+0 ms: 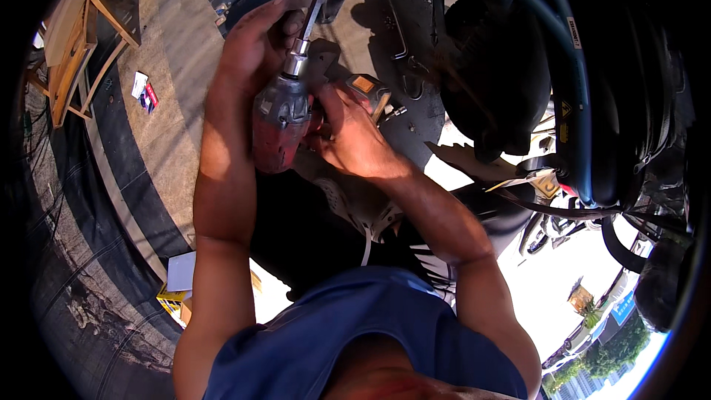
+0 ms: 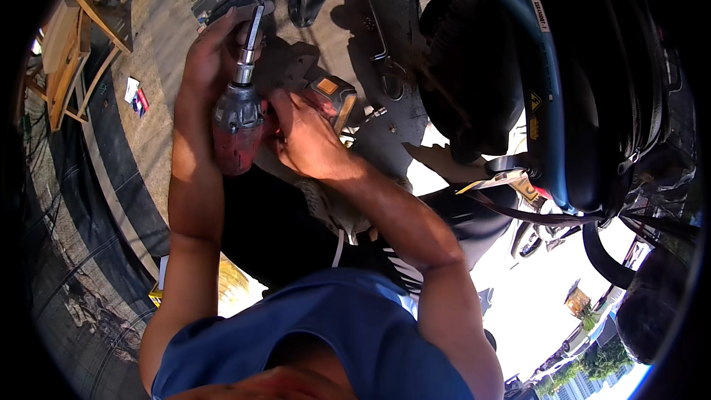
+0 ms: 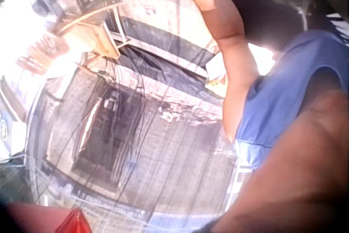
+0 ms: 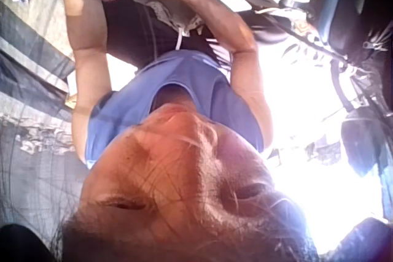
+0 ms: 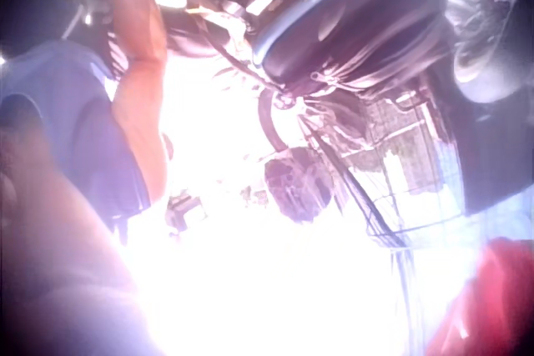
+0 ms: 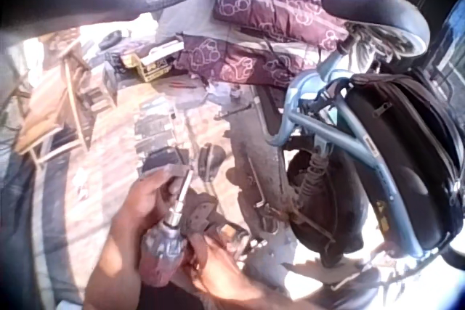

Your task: The person uses a power tool to remove and install components on the rear assembly of a motorcycle, then handles several hand tools including a pressure gauge.

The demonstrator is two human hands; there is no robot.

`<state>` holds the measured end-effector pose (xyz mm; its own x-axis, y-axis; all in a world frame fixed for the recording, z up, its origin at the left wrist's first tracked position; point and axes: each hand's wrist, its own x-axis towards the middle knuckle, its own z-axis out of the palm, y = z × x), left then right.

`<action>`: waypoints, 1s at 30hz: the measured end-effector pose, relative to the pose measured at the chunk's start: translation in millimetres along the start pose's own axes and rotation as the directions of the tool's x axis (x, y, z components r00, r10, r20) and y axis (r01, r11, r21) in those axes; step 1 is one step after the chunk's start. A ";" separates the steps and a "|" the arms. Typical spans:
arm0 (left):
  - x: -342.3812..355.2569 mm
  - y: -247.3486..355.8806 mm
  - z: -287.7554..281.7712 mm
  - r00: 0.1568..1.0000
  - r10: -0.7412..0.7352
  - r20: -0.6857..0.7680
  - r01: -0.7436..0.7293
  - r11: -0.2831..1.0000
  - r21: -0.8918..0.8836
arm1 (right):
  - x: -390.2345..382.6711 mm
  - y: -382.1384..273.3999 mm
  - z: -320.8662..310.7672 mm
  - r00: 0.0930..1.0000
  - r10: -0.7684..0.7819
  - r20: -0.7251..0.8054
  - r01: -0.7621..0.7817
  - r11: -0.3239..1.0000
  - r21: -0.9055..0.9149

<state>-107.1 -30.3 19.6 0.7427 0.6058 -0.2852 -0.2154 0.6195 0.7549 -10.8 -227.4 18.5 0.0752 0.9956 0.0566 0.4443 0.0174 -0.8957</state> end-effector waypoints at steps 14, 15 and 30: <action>-43.0 27.3 0.9 0.860 0.510 0.030 -0.504 0.857 -0.107 | 128.4 -88.3 -21.1 0.763 -0.363 -0.535 0.318 0.931 -0.178; -42.3 26.9 -1.1 0.862 0.501 -0.077 -0.507 0.848 -0.157 | 129.2 -91.6 -12.8 0.764 -0.340 -0.548 0.291 0.940 -0.178; -75.1 50.7 -59.5 0.801 0.510 -0.314 -0.540 0.842 -0.008 | 72.4 229.6 93.4 0.535 0.845 -0.010 -0.832 0.529 0.166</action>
<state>-211.6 -14.6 44.1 0.2857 0.9579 -0.0284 -0.5874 0.1985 0.7846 13.3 -142.7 -224.2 0.4249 0.5461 -0.7219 0.0244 -0.8041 -0.5940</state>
